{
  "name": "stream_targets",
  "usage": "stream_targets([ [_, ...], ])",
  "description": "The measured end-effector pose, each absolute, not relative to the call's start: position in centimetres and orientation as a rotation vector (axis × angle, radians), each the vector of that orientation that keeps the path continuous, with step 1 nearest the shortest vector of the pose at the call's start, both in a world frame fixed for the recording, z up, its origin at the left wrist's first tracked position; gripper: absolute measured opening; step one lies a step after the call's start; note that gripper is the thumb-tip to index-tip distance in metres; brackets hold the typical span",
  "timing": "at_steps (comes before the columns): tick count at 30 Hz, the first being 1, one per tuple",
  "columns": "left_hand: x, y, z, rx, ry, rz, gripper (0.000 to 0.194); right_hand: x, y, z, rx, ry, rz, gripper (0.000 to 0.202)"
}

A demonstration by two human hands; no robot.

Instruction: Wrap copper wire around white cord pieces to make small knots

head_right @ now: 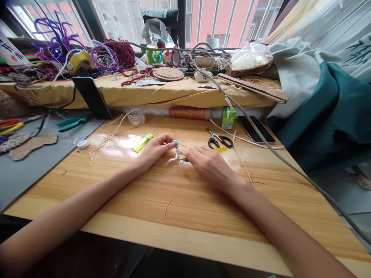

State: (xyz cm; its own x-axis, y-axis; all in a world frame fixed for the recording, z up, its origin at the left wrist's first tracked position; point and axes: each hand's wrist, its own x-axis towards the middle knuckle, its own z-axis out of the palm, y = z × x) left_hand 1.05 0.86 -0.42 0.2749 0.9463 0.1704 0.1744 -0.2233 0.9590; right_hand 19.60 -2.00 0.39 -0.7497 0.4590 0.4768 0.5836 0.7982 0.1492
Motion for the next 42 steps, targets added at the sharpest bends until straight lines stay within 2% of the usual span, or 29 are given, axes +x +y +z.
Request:
stream_targets([
  [4,1.07,0.91,-0.42,1.565,1.094,1.084,0.014,19.46,-2.14,0.42,-0.836,-2.576,-0.158,0.022],
  [9,1.02,0.9,-0.5,1.547,1.093,1.1,0.014,19.31,-2.33,0.4,-0.833,-2.681,-0.264,0.024],
  [12,1.02,0.92,-0.55,1.526,1.095,1.11,0.015,19.39,-2.2,0.17,-0.805,-2.689,-0.227,0.03],
  [15,1.03,0.94,-0.64,1.537,1.067,1.097,0.016,19.56,-2.0,0.14,-0.792,-2.704,-0.198,0.027],
  [20,1.0,1.01,-0.9,1.588,0.988,1.055,0.015,19.5,-2.18,0.61,-0.926,-2.705,-0.481,0.02],
  [23,0.98,1.06,-1.01,1.605,0.995,1.049,0.016,19.31,-2.38,0.61,-1.005,-2.671,-0.541,0.02],
  [28,1.05,1.07,-0.9,1.577,1.034,1.046,0.016,19.53,-2.37,0.43,-0.819,-2.522,-0.416,0.019],
  [42,1.09,0.93,-0.93,1.574,0.974,1.038,0.017,19.97,-2.5,1.09,-0.59,-2.6,-0.726,0.03],
])
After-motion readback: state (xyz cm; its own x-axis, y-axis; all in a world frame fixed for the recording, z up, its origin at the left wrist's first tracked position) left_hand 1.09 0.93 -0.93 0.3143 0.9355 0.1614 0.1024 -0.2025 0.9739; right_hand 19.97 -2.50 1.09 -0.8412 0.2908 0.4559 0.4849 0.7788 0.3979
